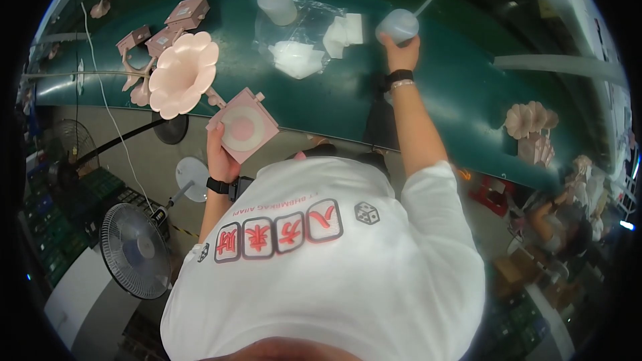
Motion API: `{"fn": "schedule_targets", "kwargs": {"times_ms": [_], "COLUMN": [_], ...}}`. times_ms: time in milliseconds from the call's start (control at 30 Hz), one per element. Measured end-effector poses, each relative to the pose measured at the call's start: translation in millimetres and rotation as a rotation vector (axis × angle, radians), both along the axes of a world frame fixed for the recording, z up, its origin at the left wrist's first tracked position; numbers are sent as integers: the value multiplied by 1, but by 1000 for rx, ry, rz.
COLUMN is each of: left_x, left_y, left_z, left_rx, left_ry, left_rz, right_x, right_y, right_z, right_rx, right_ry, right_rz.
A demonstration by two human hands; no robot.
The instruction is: Assembling plastic decorative items at an industrial production line using a hand tool.
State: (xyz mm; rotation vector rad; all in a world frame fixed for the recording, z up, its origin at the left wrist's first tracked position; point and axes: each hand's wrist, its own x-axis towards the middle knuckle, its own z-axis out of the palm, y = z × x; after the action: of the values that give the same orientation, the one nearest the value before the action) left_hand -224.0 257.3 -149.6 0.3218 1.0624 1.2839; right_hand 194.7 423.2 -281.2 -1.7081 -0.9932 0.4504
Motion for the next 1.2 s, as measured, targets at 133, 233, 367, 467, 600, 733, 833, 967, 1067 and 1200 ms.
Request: {"fn": "schedule_targets", "kwargs": {"times_ms": [133,233,367,467,600,733,833,967,1067,1200], "left_x": [-7,-6,-1,0,1,9,14,14,25,32], "left_y": [-8,-7,3,6,1,1,4,4,0,-2], "left_z": [7,9,22,21,24,29,29,40,45,55], "left_rx": [-33,-61,-104,-128,-131,-81,-63,-48,-44,-11], "left_ry": [32,9,-42,-71,-66,27,87,-41,61,128], "left_rz": [49,47,1,-4,28,29,-21,8,80,107], "right_x": [-46,-75,-87,-88,-110,-159,-197,-187,-181,-178], "right_y": [-12,-9,24,32,-18,-82,-99,-133,-136,-138], "right_z": [3,12,13,25,82,158,173,178,183,188], "right_rx": [-750,-63,-292,-382,146,106,236,349,332,268], "right_ry": [459,-588,-822,-813,-599,-153,-296,-483,-533,-566], "right_rz": [86,650,571,676,696,767,959,1200,1231,1206]}}
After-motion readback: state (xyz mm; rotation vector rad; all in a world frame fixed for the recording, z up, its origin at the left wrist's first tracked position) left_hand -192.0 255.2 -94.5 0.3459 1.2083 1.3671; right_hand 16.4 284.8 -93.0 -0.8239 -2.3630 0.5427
